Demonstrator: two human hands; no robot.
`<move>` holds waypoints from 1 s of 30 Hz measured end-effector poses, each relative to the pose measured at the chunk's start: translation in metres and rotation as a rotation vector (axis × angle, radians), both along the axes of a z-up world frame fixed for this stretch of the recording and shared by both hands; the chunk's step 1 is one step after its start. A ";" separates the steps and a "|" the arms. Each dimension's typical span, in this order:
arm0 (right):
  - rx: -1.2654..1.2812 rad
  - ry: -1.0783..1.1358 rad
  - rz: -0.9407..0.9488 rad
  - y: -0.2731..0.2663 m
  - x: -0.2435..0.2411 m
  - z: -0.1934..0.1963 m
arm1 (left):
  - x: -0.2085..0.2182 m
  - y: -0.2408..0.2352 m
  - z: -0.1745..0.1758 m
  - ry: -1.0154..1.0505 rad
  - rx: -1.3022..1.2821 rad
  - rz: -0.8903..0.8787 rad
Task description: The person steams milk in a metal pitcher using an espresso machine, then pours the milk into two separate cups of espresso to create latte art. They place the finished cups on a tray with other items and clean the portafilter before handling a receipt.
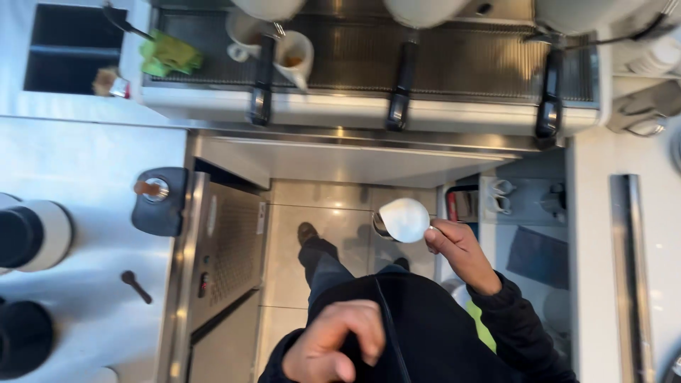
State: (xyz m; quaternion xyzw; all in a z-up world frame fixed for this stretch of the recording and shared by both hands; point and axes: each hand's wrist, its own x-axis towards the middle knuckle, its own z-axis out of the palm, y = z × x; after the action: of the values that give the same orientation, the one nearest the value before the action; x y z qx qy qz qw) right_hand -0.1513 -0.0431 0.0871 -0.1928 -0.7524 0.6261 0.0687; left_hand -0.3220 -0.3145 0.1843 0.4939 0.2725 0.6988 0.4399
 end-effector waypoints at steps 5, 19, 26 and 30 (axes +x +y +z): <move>-0.047 -0.020 -0.083 -0.044 -0.066 0.002 | -0.091 -0.072 -0.022 -0.017 -0.155 0.311; -0.005 -0.048 -0.276 -0.092 -0.141 0.024 | -0.238 -0.020 -0.100 -0.152 -0.646 0.361; 0.032 -0.036 -0.281 -0.095 -0.160 0.040 | -0.214 0.027 -0.150 -0.491 -0.800 0.050; 0.082 -0.040 -0.254 -0.094 -0.158 0.042 | -0.207 0.043 -0.146 -0.683 -0.706 -0.081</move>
State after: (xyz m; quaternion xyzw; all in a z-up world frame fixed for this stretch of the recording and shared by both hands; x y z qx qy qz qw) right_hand -0.3095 -0.1366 0.1287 -0.2962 -0.7480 0.5772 0.1401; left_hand -0.5295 -0.2717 0.0381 0.0678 0.3136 0.6679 0.6716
